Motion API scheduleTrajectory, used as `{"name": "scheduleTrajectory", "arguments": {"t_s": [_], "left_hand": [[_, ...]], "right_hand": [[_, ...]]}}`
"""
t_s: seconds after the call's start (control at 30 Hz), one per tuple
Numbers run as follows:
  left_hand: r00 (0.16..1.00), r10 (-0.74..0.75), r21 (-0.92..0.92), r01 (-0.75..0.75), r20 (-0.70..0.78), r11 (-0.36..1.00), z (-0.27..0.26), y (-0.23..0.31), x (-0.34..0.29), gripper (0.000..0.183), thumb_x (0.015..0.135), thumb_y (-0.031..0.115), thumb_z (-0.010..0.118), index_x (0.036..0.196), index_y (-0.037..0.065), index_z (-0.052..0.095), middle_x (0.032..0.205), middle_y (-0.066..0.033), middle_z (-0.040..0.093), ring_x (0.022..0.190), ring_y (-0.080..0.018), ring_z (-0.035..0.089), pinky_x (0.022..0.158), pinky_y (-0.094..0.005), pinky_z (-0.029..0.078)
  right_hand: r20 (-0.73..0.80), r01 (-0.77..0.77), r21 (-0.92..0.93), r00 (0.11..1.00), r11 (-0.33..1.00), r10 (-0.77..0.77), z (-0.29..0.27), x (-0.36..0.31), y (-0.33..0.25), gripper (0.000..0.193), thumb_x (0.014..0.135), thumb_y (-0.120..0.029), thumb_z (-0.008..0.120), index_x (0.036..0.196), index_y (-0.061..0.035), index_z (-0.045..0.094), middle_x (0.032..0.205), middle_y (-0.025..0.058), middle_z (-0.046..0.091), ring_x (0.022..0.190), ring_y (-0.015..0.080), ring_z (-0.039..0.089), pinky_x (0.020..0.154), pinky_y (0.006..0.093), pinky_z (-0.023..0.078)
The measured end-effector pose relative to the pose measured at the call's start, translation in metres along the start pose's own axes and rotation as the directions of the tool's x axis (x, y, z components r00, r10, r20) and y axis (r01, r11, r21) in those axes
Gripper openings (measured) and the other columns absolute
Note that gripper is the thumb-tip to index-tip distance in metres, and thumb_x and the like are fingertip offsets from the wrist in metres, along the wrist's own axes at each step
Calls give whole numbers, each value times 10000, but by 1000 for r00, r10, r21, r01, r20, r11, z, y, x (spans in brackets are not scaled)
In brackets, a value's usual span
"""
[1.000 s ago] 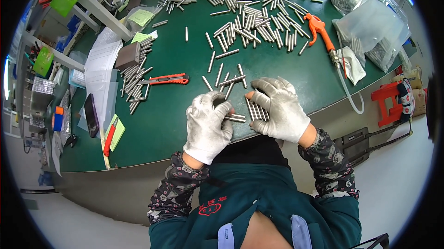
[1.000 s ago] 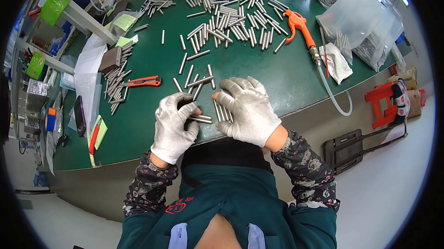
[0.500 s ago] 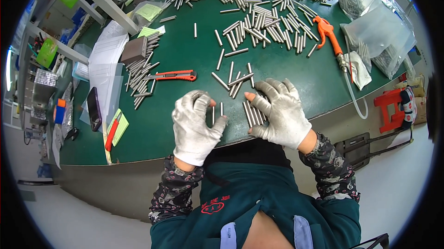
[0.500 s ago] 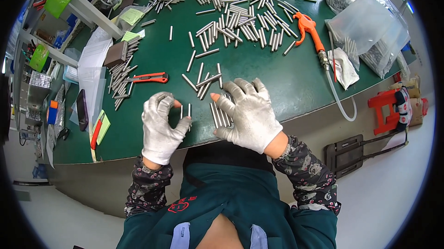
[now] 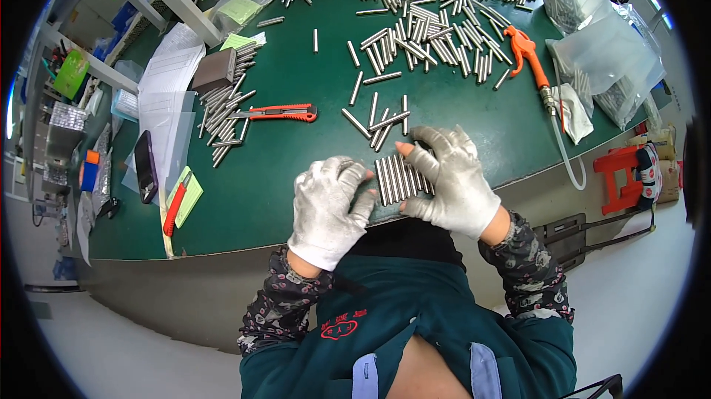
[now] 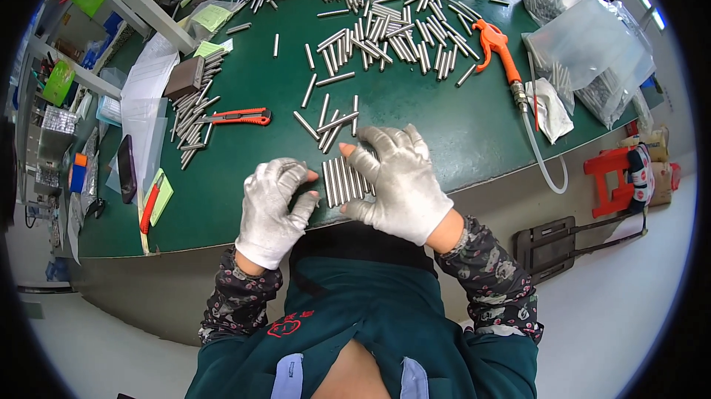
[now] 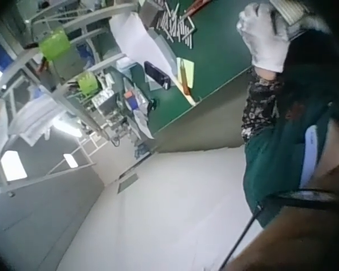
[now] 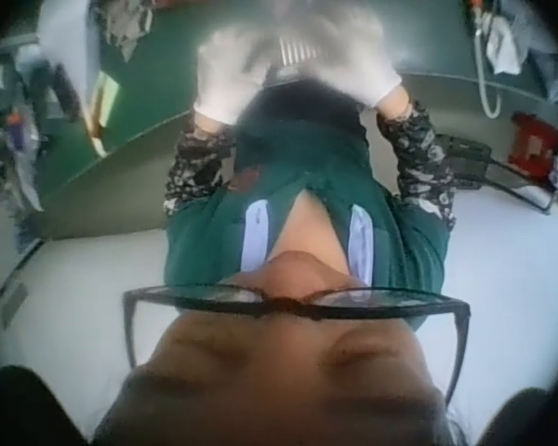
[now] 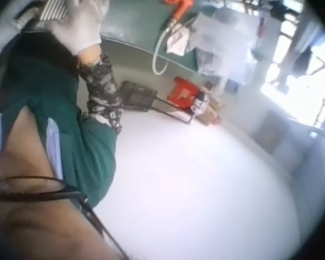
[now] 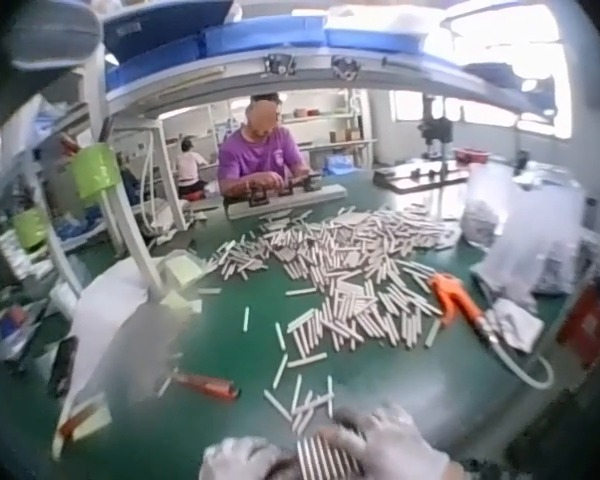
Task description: The recorder sorts small cylindrical metal pins and bundles them into organized packs using rubber bands.
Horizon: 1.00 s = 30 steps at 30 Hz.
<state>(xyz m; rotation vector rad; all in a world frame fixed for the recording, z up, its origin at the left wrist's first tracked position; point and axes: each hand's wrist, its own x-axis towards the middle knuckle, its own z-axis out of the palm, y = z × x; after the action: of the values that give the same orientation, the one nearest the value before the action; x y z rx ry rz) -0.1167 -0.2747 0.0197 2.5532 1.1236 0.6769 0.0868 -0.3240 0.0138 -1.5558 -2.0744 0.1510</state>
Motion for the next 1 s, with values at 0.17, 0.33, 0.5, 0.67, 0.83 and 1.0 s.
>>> {"name": "scheduleTrajectory", "arguments": {"t_s": [0.17, 0.33, 0.5, 0.67, 0.83, 1.0], "left_hand": [[986, -3, 6, 2, 167, 1000, -12, -2, 4, 552, 588, 225, 800, 1079, 59, 610, 918, -76, 591, 898, -259, 549, 813, -367, 408], [966, 78, 172, -123, 246, 977, -4, 5, 17, 740, 538, 428, 810, 1146, 64, 597, 865, -63, 578, 850, -240, 544, 788, -373, 397], [959, 109, 152, -153, 262, 976, -1, 6, 22, 758, 543, 445, 805, 1163, 68, 588, 843, -57, 584, 831, -239, 558, 774, -379, 402], [921, 27, 244, -132, 390, 961, -9, 23, 34, 788, 619, 565, 717, 1257, 135, 548, 804, -80, 598, 811, -246, 586, 759, -382, 405], [884, 3, 268, -145, 467, 952, -10, 22, 39, 758, 663, 550, 695, 1285, 152, 524, 812, -95, 612, 823, -246, 603, 754, -387, 408], [981, 45, 172, -78, 189, 982, -10, 8, 44, 511, 679, 345, 744, 1090, 72, 609, 739, -104, 607, 731, -270, 608, 686, -389, 452]], "right_hand": [[55, -77, -60, 995, 995, 81, -29, -10, 21, 752, 569, -416, 751, 1197, -45, 567, 1129, 179, 543, 1066, 348, 502, 924, 436, 381], [228, -163, -129, 955, 978, 189, -36, -4, 26, 879, 474, -384, 779, 1258, -71, 534, 1023, 139, 561, 971, 334, 527, 871, 409, 398], [304, -162, -65, 937, 985, 174, -32, -2, 27, 781, 504, -351, 764, 1212, -84, 572, 937, 135, 579, 918, 318, 557, 815, 389, 421], [418, -123, -214, 885, 969, 205, -40, 10, 11, 727, 607, -460, 731, 1224, -112, 567, 958, 150, 587, 901, 330, 590, 797, 425, 448], [330, -115, -147, 931, 982, 159, -36, 3, 19, 761, 535, -464, 761, 1206, -143, 599, 868, 143, 580, 838, 321, 574, 752, 401, 437], [84, -82, -81, 993, 993, 88, -27, 29, 25, 416, 706, -305, 691, 1060, -101, 611, 827, 108, 598, 824, 312, 574, 743, 407, 442]]}}
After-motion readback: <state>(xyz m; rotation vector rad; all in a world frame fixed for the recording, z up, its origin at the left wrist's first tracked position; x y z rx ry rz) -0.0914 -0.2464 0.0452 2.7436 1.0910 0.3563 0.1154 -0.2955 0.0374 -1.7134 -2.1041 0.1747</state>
